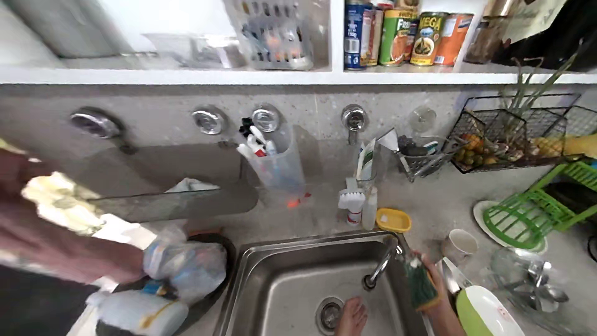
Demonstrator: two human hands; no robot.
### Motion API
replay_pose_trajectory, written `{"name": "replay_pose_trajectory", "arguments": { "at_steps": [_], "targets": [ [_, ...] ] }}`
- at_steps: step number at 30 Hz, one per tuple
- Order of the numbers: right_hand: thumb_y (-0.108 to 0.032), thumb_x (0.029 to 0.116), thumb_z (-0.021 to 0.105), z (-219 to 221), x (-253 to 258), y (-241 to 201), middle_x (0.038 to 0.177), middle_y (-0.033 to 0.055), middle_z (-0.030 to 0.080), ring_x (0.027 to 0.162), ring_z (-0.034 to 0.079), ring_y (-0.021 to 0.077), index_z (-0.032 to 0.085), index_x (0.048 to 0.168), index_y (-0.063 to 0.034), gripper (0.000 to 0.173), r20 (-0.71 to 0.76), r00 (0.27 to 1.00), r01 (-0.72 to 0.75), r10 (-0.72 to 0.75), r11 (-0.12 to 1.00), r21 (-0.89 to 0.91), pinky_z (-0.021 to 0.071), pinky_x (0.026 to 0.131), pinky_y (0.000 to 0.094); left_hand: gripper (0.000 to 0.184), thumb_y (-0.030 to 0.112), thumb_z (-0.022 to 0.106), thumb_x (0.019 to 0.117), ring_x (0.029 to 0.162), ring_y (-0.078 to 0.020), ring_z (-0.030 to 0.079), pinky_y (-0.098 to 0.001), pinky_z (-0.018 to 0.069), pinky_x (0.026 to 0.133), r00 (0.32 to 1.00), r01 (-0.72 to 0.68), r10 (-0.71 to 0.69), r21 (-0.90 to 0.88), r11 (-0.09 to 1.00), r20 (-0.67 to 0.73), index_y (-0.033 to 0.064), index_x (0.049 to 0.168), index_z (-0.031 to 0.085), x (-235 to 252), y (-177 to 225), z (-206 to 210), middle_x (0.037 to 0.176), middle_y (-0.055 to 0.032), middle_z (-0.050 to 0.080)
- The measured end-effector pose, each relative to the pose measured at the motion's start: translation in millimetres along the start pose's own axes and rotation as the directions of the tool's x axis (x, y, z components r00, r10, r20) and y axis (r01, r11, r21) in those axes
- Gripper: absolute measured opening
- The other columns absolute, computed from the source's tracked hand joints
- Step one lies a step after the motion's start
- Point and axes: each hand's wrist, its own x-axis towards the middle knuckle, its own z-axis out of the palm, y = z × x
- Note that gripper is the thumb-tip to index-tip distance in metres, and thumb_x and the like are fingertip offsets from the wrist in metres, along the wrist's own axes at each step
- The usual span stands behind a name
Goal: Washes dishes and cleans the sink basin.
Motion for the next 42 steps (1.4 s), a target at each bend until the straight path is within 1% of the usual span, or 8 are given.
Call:
{"name": "replay_pose_trajectory", "arguments": {
  "at_steps": [7,16,25,28,33,37,39,42],
  "targets": [
    [-0.036,0.1083,0.033,-3,-49,86,0.092,0.007,0.073,0.078,0.072,0.0168,0.061,0.116,-0.0093,0.039,0.059,0.783,-0.616,0.619,0.786,-0.054,0.062,0.067,0.0344,0.046,0.026,0.035,0.1123,0.128,-0.0301,0.054,-0.0437,0.0441,0.107,0.987,-0.145,0.127,0.198,0.969,0.103,-0.0045,0.145,0.046,16,-1,5,0.146,-0.0235,0.051],
    [-0.001,0.1022,0.045,40,-6,117,0.097,0.0124,0.068,0.078,0.068,0.0202,0.048,0.135,-0.001,0.033,0.067,0.836,-0.513,0.544,0.82,-0.254,0.06,0.069,0.0382,0.057,0.039,0.028,0.1131,0.136,-0.0364,0.048,-0.0509,0.0421,0.109,0.985,-0.146,0.161,0.191,0.971,-0.065,0.0024,0.157,0.033,16,2,-20,0.156,-0.0238,0.041],
    [-0.026,0.111,0.043,58,7,103,0.064,-0.002,0.05,0.049,0.049,0.0066,0.056,0.103,-0.0033,0.027,0.077,0.877,-0.344,0.475,0.732,-0.588,0.0477,0.049,0.0222,0.045,0.02,0.05,0.1082,0.136,-0.0415,0.05,-0.0524,0.0398,0.114,0.959,-0.125,0.257,0.635,0.763,-0.12,-0.0064,0.144,0.05,-22,-35,-123,0.147,-0.0295,0.049],
    [-0.03,0.1122,0.039,48,16,105,0.055,-0.0022,0.048,0.044,0.051,0.0094,0.053,0.089,-0.0074,0.036,0.005,0.869,-0.446,0.495,0.789,-0.422,0.0515,0.048,0.0258,0.039,0.02,0.058,0.1022,0.138,-0.0452,0.047,-0.0554,0.0362,0.117,0.858,-0.147,0.508,0.911,0.386,-0.077,-0.0045,0.132,0.063,-48,-45,-176,0.145,-0.0292,0.052],
    [-0.004,0.1058,0.044,38,26,99,0.104,0.0163,0.068,0.088,0.071,0.0273,0.047,0.134,0.0005,0.029,0.057,0.821,-0.526,0.567,0.792,-0.31,0.062,0.078,0.0465,0.033,0.021,0.057,0.0977,0.129,-0.05,0.053,-0.0676,0.0406,0.105,0.572,-0.071,0.82,0.995,0.073,-0.019,-0.0007,0.116,0.073,-79,-41,-234,0.136,-0.0269,0.06],
    [-0.006,0.1061,0.045,39,22,108,0.092,0.0079,0.068,0.072,0.067,0.0147,0.052,0.13,0.0014,0.026,0.136,0.85,-0.405,0.509,0.796,-0.45,0.0597,0.064,0.0294,0.037,0.025,0.05,0.0984,0.133,-0.0536,0.05,-0.0716,0.0371,0.106,0.44,-0.023,0.898,0.999,0.028,-0.015,-0.0006,0.112,0.073,-84,-38,-255,0.136,-0.0267,0.061],
    [-0.009,0.1096,0.038,54,15,112,0.08,0.003,0.065,0.06,0.063,0.0086,0.054,0.12,-0.0001,0.021,0.044,0.866,-0.432,0.498,0.79,-0.435,0.0567,0.055,0.0235,0.036,0.021,0.053,0.0974,0.132,-0.0534,0.051,-0.0685,0.0394,0.106,0.475,-0.088,0.879,0.991,0.099,-0.045,-0.0046,0.114,0.072,-82,-41,-235,0.136,-0.0298,0.059],
    [-0.023,0.1134,0.033,93,-1,120,0.067,-0.0008,0.052,0.05,0.052,0.0077,0.052,0.109,-0.0019,0.029,-0.029,0.818,-0.507,0.574,0.696,-0.509,0.05,0.048,0.0232,0.037,0.013,0.047,0.1049,0.136,-0.0428,0.05,-0.0517,0.0402,0.114,0.75,-0.27,0.649,0.835,0.48,-0.13,-0.0094,0.131,0.06,-73,-42,-171,0.145,-0.0303,0.051]
  ]
}}
